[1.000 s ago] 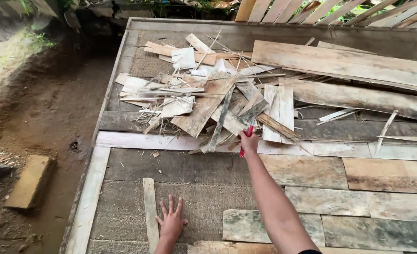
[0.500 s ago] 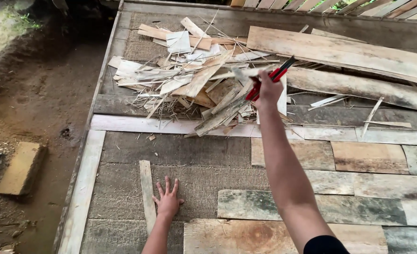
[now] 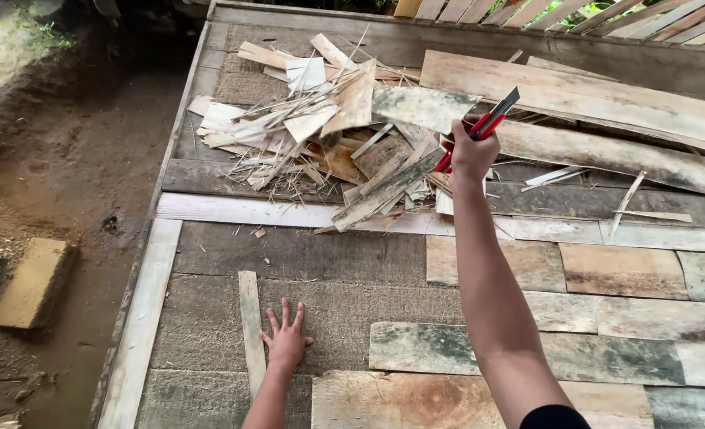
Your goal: The person uses a red utility knife to scrape and smooth the edges of wooden planks on a workbench. They then place the planks into a rectangular frame, arranging them in a staggered pattern to form a decorative panel.
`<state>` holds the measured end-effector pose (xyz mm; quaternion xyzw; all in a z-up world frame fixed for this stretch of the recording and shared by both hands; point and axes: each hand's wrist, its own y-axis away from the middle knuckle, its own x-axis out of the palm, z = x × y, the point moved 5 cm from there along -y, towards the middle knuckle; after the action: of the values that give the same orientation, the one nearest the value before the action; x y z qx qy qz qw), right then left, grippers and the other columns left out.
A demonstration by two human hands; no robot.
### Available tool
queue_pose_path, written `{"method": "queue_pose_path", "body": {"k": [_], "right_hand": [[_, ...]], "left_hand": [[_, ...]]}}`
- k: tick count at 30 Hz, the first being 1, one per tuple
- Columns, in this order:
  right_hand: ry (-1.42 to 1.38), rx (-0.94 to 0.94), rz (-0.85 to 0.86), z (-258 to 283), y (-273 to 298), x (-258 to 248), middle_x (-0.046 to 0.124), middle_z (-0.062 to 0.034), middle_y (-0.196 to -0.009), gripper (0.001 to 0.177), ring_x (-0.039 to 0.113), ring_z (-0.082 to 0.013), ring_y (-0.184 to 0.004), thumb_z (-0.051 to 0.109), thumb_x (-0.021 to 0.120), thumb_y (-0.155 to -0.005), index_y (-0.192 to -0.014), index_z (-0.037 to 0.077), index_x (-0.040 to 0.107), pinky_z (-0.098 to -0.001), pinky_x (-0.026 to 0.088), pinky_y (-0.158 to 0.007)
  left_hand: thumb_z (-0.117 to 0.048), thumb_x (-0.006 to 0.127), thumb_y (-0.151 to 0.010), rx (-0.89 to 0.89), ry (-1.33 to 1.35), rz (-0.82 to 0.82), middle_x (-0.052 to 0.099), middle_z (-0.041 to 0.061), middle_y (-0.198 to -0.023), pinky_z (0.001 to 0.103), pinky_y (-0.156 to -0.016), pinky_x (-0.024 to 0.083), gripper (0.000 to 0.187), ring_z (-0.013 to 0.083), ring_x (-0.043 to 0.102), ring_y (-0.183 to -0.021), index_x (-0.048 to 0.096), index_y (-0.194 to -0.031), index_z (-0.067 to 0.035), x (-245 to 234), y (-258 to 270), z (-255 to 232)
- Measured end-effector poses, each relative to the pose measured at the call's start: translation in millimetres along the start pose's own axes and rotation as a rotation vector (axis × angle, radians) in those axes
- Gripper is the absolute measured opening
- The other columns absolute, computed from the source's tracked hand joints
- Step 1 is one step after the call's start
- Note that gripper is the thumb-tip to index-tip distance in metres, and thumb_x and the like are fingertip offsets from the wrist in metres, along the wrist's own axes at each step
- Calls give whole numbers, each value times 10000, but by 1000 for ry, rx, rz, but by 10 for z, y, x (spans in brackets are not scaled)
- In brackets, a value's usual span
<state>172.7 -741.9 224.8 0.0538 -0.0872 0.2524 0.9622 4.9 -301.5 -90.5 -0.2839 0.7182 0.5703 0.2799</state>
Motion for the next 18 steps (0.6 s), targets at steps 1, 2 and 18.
{"method": "queue_pose_path", "body": {"k": [1,2,18], "right_hand": [[74,-87,-4,-5,-18,-49,709,-58,-811,134,686,-149,-616,77,785,-840,-929,113,692,-264,675,-500],[75,-87,-6,-25,-27,-116,709,-58,-811,134,686,-149,-616,77,785,-840,-929,113,692,-264,675,-500],[91,-28,-228,-266,526,-1845,633,-61,-815,185,569,-145,-484,132,737,-972,-983,79,560,-268,509,-409]], "left_hand": [[-407,606,-1010,-1,0,2,-320,8,-1685,788,-1148,50,930,413,-293,-1523,-77,-1640,-366,2,7,-6],[-407,606,-1010,1,-1,4,-320,8,-1685,788,-1148,50,930,413,-293,-1523,-77,-1640,-366,-6,15,-8],[-335,610,-1015,2,54,33,-345,-13,-1677,772,-1149,-11,928,382,-325,-1510,-82,-1631,-394,-105,74,-44]]}}
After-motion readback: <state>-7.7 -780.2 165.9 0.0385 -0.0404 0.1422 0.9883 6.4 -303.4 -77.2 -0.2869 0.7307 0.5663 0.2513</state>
